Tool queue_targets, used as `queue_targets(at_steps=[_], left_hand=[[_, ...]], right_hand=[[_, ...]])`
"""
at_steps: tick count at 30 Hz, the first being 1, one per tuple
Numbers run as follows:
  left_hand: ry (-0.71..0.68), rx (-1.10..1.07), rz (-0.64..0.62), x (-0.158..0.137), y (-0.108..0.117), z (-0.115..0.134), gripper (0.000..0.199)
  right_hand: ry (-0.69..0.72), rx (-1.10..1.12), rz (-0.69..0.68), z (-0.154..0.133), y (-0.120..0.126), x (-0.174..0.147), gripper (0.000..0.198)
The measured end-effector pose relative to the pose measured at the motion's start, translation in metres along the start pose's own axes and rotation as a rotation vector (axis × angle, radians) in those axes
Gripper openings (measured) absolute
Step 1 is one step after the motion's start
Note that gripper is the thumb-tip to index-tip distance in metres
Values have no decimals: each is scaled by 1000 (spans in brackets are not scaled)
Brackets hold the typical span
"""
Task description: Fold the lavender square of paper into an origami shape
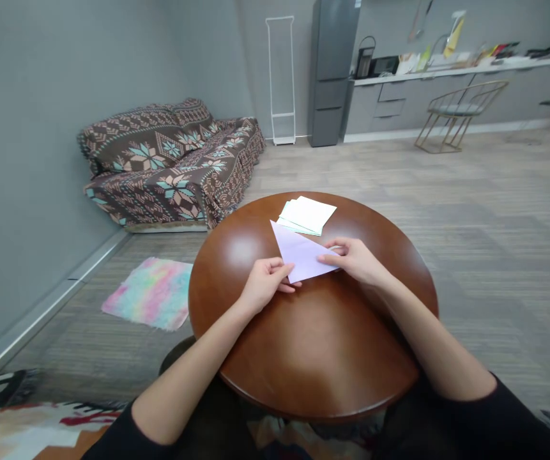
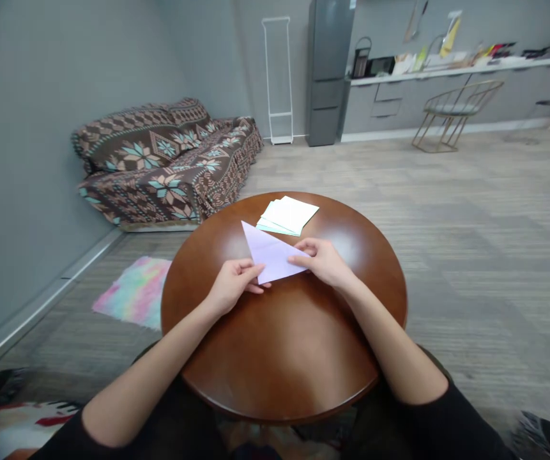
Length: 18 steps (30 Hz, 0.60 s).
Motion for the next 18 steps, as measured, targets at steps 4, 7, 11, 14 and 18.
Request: queue_targets(at_steps=[4,7,11,14,18], left_hand=[[-4,3,0,1,2,-1,35],[0,6,-3,0,3,0,34],[11,12,12,-1,3,2,33],[13,2,20,-2,2,3,32],[11,-13,19,-2,2,4,32]], right_hand=[[-79,22,-41,3,0,1,37],[-111,62,-48,6,0,2,33],[-136,117,-56,8,-2,3,32],[-157,130,-59,8,-2,2,32],[-165,135,-69,7,-2,2,31]])
Point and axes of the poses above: each hand's wrist, its own x-axis towards the middle knuckle, its own y-axis out of the back of the hand, z = x × y, the point moved 3 cm from there along x, towards the middle knuckle, and after that the axes turned 3 degrees about x, right-handed, at the moved point
